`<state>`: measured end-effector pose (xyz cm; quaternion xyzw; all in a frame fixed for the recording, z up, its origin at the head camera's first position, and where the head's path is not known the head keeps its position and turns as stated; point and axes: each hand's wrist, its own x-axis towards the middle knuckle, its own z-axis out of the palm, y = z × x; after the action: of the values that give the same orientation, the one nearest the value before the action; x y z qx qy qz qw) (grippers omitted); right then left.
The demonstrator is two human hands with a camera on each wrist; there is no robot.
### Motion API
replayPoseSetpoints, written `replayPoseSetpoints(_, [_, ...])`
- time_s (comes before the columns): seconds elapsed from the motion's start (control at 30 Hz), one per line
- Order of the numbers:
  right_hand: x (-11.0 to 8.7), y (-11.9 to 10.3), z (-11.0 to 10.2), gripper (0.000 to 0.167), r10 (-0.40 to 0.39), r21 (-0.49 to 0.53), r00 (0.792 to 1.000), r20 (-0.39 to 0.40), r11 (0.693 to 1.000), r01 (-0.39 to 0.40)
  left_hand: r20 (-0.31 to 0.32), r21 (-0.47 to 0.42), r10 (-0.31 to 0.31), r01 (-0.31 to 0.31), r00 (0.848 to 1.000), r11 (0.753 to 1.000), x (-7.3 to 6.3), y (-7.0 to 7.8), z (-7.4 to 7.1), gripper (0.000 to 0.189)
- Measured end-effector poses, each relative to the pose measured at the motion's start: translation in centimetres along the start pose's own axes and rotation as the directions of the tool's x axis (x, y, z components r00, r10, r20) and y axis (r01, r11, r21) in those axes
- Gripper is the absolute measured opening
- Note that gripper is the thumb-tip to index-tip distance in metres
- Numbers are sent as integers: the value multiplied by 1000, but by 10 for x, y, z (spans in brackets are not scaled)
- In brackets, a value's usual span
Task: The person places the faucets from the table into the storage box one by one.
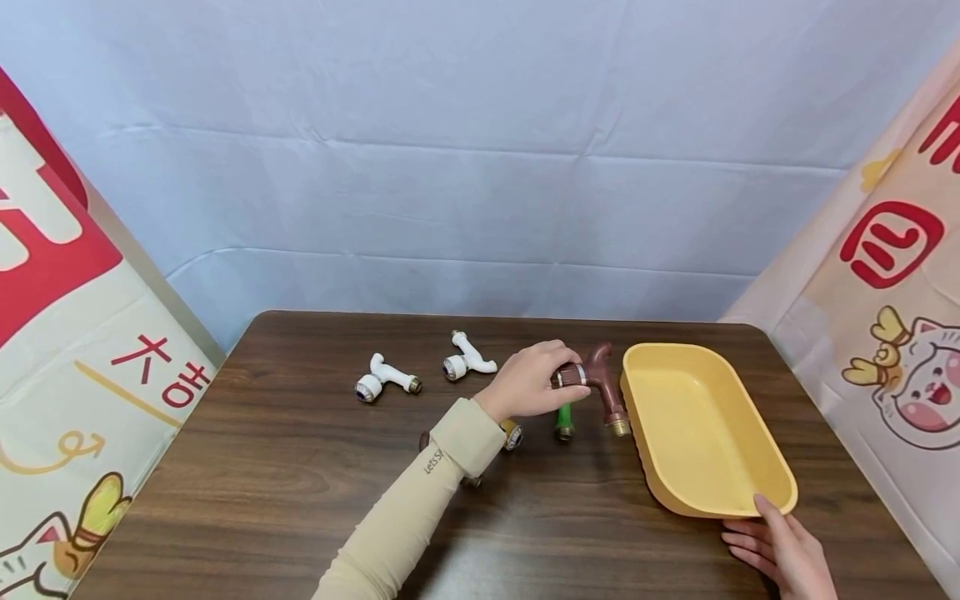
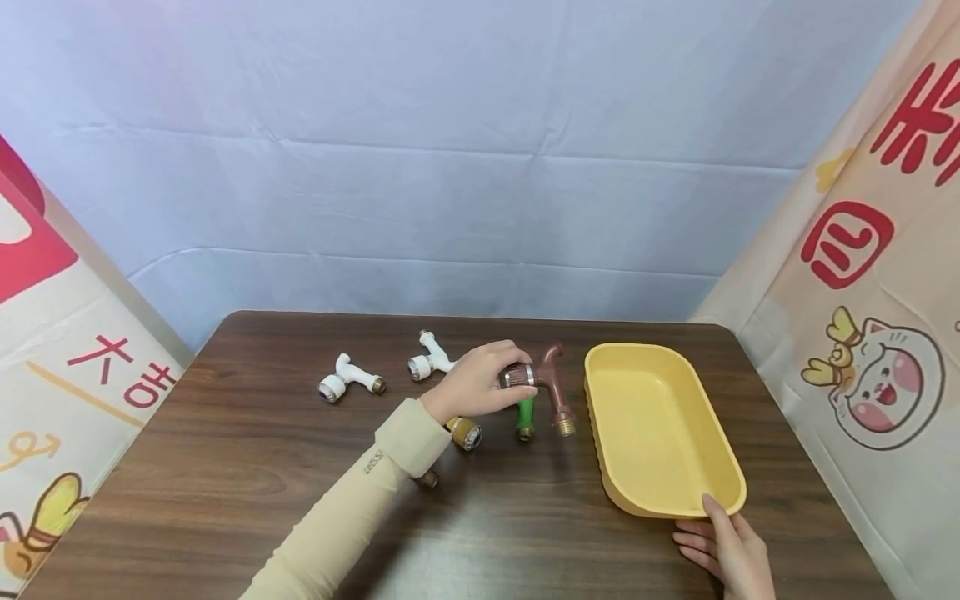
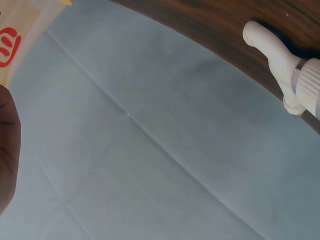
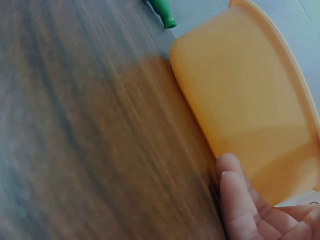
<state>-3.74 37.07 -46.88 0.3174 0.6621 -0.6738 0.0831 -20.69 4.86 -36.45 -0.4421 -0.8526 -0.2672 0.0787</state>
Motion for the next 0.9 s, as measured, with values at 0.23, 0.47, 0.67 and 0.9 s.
replayPoseSetpoints(0.23, [-1,-1,0,62,5,3,1000,0,1000,-5,55,-10,-19,20,998,1000,10,4,8,31])
replayPoseSetpoints(0.47, [-1,-1,0,62,8,6,1000,-4,1000,-8,63,46,-21,18,998,999,17,6,14,34])
replayPoseSetpoints(0.67, [-1,0,1,59,14,25,999,-38,1000,-13,101,44,-34,29,994,999,23,8,24,35])
replayPoseSetpoints(0.9, [1,1,1,59,11,31,999,-32,999,-10,128,70,-53,44,990,997,29,7,42,34])
